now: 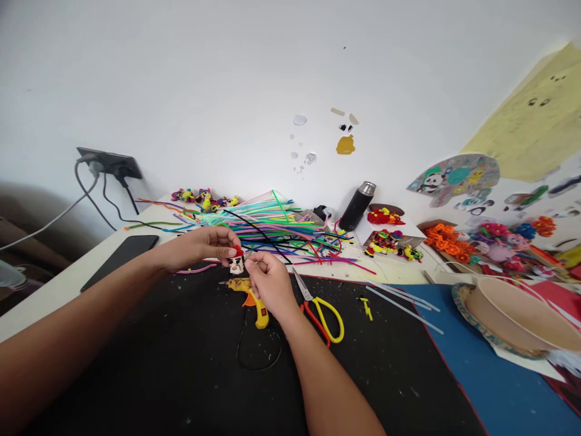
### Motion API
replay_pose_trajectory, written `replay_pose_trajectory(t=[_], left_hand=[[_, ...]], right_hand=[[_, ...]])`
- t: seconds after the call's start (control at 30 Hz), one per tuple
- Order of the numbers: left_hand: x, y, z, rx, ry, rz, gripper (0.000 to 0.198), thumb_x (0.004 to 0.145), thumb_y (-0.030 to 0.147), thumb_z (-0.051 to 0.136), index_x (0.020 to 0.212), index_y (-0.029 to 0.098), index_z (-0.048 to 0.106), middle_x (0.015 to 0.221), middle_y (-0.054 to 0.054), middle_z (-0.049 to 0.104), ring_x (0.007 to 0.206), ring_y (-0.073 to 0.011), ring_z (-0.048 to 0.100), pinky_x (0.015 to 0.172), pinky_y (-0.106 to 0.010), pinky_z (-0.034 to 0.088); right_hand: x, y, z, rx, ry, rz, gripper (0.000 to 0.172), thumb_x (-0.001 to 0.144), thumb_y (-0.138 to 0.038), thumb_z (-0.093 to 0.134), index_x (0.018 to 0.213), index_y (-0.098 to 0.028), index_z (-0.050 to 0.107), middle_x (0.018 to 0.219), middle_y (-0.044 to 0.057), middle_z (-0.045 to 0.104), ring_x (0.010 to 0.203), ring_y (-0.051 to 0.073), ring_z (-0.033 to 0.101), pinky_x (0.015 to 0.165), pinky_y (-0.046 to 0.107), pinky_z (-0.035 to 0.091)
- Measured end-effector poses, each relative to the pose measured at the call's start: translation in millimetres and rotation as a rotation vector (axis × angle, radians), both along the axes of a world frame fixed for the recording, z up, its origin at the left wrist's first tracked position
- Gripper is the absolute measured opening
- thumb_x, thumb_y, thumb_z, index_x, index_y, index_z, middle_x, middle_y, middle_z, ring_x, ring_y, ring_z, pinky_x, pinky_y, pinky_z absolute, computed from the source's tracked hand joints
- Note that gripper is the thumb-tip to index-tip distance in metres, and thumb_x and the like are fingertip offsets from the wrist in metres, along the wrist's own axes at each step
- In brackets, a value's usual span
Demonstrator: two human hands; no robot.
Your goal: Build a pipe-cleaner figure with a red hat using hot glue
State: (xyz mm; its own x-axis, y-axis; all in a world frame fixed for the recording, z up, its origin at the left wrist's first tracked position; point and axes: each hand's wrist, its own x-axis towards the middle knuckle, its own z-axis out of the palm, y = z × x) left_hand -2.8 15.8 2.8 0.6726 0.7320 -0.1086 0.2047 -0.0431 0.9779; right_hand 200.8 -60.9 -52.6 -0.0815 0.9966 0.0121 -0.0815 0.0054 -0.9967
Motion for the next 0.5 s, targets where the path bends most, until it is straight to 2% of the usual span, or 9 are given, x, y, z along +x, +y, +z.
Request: replay_pose_trajectory(t=[0.33, 0.5], left_hand=[[-2.3, 2.0, -0.3, 0.019, 0.018, -0.002, 0.037, 0.077, 0.047, 0.084, 0.096, 0.02, 0.067, 0.081, -0.001, 0.071, 0.073, -0.0171, 0.067, 0.073, -0.031, 0.055], [-6.5, 4.7, 0.3, -0.007, 0.004, 0.005, 0.038, 0.079, 0.046, 0.084, 0.098, 0.02, 0.065, 0.084, -0.001, 0.071, 0.078, -0.0169, 0.068, 0.078, -0.032, 0.057]], right_hand=[[1.1, 0.0, 1.2, -0.028, -0.007, -0.016, 0.033, 0.085, -0.051, 0.073, 0.082, -0.021, 0.059, 0.052, -0.01, 0.043, 0.034, 0.007, 0.038, 0.037, 0.022, 0.023], [1.8, -0.3, 2.1, -0.017, -0.003, -0.03, 0.029, 0.086, -0.046, 0.071, 0.081, -0.021, 0.057, 0.049, -0.011, 0.041, 0.034, 0.007, 0.037, 0.037, 0.022, 0.023]])
